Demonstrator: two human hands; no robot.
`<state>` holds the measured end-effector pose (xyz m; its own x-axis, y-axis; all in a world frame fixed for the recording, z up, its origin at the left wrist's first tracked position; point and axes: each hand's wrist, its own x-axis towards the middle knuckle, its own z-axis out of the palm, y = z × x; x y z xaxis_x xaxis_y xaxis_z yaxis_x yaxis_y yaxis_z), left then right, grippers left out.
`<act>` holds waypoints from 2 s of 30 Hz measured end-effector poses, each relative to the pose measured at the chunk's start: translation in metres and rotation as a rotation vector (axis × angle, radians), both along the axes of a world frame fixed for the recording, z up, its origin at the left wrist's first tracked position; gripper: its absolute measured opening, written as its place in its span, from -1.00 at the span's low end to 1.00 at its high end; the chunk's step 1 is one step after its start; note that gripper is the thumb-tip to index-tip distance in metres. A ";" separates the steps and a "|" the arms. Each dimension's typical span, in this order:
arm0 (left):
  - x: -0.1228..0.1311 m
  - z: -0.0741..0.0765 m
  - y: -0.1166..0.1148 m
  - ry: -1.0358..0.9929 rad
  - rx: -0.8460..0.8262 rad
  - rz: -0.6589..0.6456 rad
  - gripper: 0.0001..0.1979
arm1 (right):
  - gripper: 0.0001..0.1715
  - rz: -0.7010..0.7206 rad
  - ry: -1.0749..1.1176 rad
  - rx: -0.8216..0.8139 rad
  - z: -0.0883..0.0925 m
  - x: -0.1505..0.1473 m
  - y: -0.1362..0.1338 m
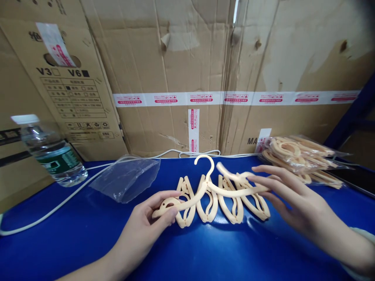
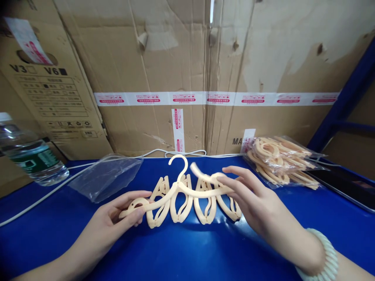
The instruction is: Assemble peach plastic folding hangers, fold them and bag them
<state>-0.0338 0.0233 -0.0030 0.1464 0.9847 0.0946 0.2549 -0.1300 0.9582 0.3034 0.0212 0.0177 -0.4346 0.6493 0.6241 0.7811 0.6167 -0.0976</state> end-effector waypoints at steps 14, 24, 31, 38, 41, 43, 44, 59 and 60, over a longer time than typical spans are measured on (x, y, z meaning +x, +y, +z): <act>0.015 0.011 -0.009 -0.282 -0.119 0.136 -0.49 | -0.60 0.070 0.631 -0.708 0.013 -0.006 0.006; 0.016 0.002 -0.010 -0.222 -0.082 -0.070 -0.65 | -0.61 0.235 0.965 -0.947 -0.007 -0.039 -0.004; 0.018 -0.002 -0.012 -0.176 -0.030 -0.146 -0.71 | -0.83 0.312 0.672 -1.064 -0.005 -0.044 -0.022; 0.018 -0.008 -0.018 -0.289 0.036 -0.202 -0.74 | -0.51 0.472 0.471 -1.164 -0.010 -0.034 -0.037; 0.018 -0.002 -0.019 -0.302 0.132 -0.185 -0.80 | -0.48 0.497 0.482 -1.164 -0.009 -0.034 -0.037; 0.018 0.004 -0.020 -0.246 0.220 -0.177 -0.86 | -0.46 0.495 0.492 -1.163 -0.009 -0.034 -0.037; 0.019 0.006 -0.021 -0.215 0.256 -0.180 -0.88 | -0.46 0.486 0.493 -1.162 -0.009 -0.035 -0.036; 0.017 0.000 -0.028 -0.168 0.120 -0.441 -0.50 | -0.36 0.502 0.589 -1.206 -0.012 -0.035 -0.038; 0.017 0.000 -0.027 -0.180 0.109 -0.444 -0.51 | -0.36 0.514 0.607 -1.205 -0.012 -0.035 -0.038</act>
<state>-0.0171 -0.0039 -0.0030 0.5219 0.8136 0.2564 -0.0163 -0.2910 0.9566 0.2681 -0.0169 0.0057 -0.6493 0.7604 -0.0105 0.1524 0.1166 -0.9814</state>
